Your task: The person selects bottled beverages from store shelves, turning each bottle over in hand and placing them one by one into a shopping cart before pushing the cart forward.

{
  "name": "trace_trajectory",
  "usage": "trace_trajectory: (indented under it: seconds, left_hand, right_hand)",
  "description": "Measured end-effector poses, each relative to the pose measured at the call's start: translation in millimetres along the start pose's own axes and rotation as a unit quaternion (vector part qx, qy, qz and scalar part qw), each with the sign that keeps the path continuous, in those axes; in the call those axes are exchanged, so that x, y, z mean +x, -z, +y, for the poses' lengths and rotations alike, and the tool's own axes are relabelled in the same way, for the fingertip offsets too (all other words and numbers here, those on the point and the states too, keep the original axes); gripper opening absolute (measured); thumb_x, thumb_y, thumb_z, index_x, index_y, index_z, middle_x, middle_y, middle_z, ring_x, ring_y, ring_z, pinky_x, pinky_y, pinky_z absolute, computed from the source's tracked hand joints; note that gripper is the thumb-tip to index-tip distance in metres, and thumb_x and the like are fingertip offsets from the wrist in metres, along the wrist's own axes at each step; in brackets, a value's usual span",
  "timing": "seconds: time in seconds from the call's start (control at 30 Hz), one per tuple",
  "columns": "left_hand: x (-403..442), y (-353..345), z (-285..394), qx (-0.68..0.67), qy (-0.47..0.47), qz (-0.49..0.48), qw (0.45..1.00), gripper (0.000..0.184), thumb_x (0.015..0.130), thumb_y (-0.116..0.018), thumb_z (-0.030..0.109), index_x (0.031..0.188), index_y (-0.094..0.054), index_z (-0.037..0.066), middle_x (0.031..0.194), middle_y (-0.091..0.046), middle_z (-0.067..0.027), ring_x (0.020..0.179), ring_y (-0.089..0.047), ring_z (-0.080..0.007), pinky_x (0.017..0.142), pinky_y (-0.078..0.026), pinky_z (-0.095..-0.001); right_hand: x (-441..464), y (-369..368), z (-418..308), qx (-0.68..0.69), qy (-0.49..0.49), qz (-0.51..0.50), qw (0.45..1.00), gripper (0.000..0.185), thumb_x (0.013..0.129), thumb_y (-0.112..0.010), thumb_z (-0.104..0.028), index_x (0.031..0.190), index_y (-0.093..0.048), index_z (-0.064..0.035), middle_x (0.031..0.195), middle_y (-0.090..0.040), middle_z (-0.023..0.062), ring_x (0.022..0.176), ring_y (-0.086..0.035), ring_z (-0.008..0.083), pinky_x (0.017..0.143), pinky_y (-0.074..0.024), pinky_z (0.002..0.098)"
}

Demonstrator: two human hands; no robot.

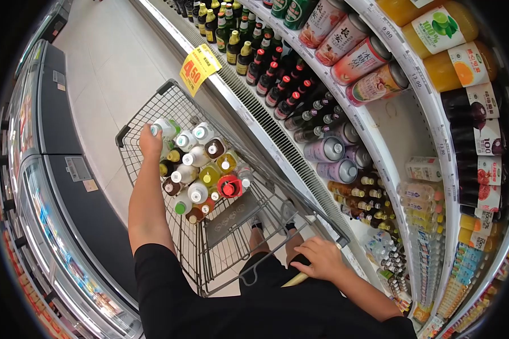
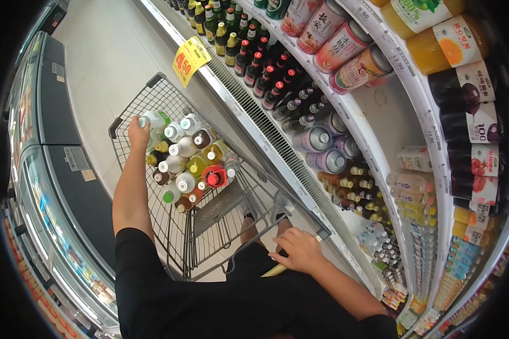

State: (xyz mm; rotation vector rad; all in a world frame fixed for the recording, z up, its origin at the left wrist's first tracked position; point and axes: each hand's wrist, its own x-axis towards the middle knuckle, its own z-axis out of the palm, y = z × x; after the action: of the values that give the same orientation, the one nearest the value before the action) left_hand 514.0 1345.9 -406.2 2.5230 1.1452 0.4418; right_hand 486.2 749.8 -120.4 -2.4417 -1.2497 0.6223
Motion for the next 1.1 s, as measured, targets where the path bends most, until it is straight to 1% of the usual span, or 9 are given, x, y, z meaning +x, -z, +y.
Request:
trace_trajectory:
  seconds: [0.6,0.67,0.7,0.77,0.8,0.87,0.93,1.0,1.1]
  left_hand:
    - [1,-57,-18,0.072,0.037,-0.142,0.987,0.043,0.085,-0.082,0.018,0.121,-0.065,0.002,0.106,-0.072,-0.0237,0.099,-0.068,-0.0433,0.089,-0.053,-0.0501]
    - [5,-64,-20,0.116,0.057,-0.211,0.969,0.060,0.087,-0.080,0.023,0.140,-0.058,0.004,0.122,-0.070,-0.0233,0.113,-0.066,-0.0405,0.105,-0.048,-0.0495]
    - [5,-63,-21,0.119,0.055,-0.214,0.968,0.060,0.087,-0.080,0.023,0.140,-0.058,0.004,0.122,-0.070,-0.0233,0.113,-0.066,-0.0405,0.105,-0.048,-0.0495]
    - [8,-58,-22,0.150,0.023,-0.249,0.957,0.080,0.090,-0.076,0.024,0.157,-0.039,0.002,0.139,-0.062,-0.0235,0.134,-0.056,-0.0378,0.123,-0.031,-0.0490]
    - [10,-55,-23,0.152,0.021,-0.247,0.957,0.080,0.090,-0.076,0.024,0.157,-0.039,0.002,0.139,-0.062,-0.0235,0.134,-0.056,-0.0378,0.123,-0.031,-0.0490]
    - [7,-44,-30,0.114,0.017,-0.250,0.961,0.091,0.091,-0.074,0.021,0.162,-0.024,-0.002,0.151,-0.052,-0.0254,0.147,-0.042,-0.0359,0.130,-0.016,-0.0495]
    - [-6,-17,-16,0.092,0.014,-0.246,0.965,0.085,0.092,-0.072,0.016,0.160,-0.027,-0.006,0.152,-0.049,-0.0295,0.148,-0.039,-0.0419,0.128,-0.020,-0.0507]
    - [-29,2,-18,-0.031,-0.019,-0.110,0.993,0.079,0.093,-0.070,0.011,0.158,-0.029,-0.007,0.155,-0.043,-0.0326,0.150,-0.032,-0.0498,0.126,-0.023,-0.0519]
    - [-99,73,29,-0.077,-0.093,-0.064,0.991,0.070,0.092,-0.069,0.006,0.153,-0.038,-0.006,0.154,-0.044,-0.0325,0.150,-0.028,-0.0562,0.124,-0.027,-0.0554]
  right_hand:
    - [14,2,-5,-0.008,0.001,0.002,1.000,0.042,0.078,-0.084,-0.053,0.096,-0.074,-0.0156,0.094,-0.069,-0.0029,0.095,-0.067,0.0170,0.071,-0.0543,0.0303]
    - [14,1,-4,-0.005,-0.001,0.003,1.000,0.042,0.078,-0.084,-0.053,0.096,-0.074,-0.0156,0.094,-0.069,-0.0029,0.095,-0.067,0.0170,0.070,-0.0543,0.0302]
    - [14,1,-4,-0.005,0.001,0.011,1.000,0.042,0.078,-0.084,-0.052,0.096,-0.074,-0.0155,0.094,-0.069,-0.0029,0.095,-0.067,0.0170,0.070,-0.0544,0.0302]
    - [14,0,-4,-0.005,0.005,0.020,1.000,0.042,0.078,-0.084,-0.052,0.096,-0.074,-0.0155,0.094,-0.069,-0.0030,0.095,-0.067,0.0170,0.070,-0.0545,0.0303]
    - [15,0,-4,-0.005,0.007,0.023,1.000,0.042,0.078,-0.084,-0.052,0.096,-0.074,-0.0153,0.094,-0.069,-0.0030,0.095,-0.067,0.0170,0.070,-0.0547,0.0303]
    - [14,1,-4,-0.005,0.010,0.027,1.000,0.042,0.078,-0.084,-0.052,0.096,-0.074,-0.0152,0.094,-0.069,-0.0031,0.095,-0.067,0.0170,0.070,-0.0548,0.0304]
    - [13,1,-5,-0.001,0.006,0.016,1.000,0.039,0.080,-0.083,-0.050,0.095,-0.074,-0.0150,0.093,-0.069,-0.0025,0.093,-0.067,0.0176,0.069,-0.0549,0.0305]
    - [11,-2,-5,-0.005,0.009,0.025,1.000,0.036,0.081,-0.083,-0.047,0.095,-0.074,-0.0149,0.092,-0.069,-0.0021,0.092,-0.067,0.0176,0.068,-0.0546,0.0306]
    - [9,-4,-5,-0.010,0.018,0.043,0.999,0.031,0.082,-0.082,-0.043,0.093,-0.075,-0.0149,0.089,-0.069,-0.0013,0.089,-0.068,0.0176,0.066,-0.0540,0.0312]
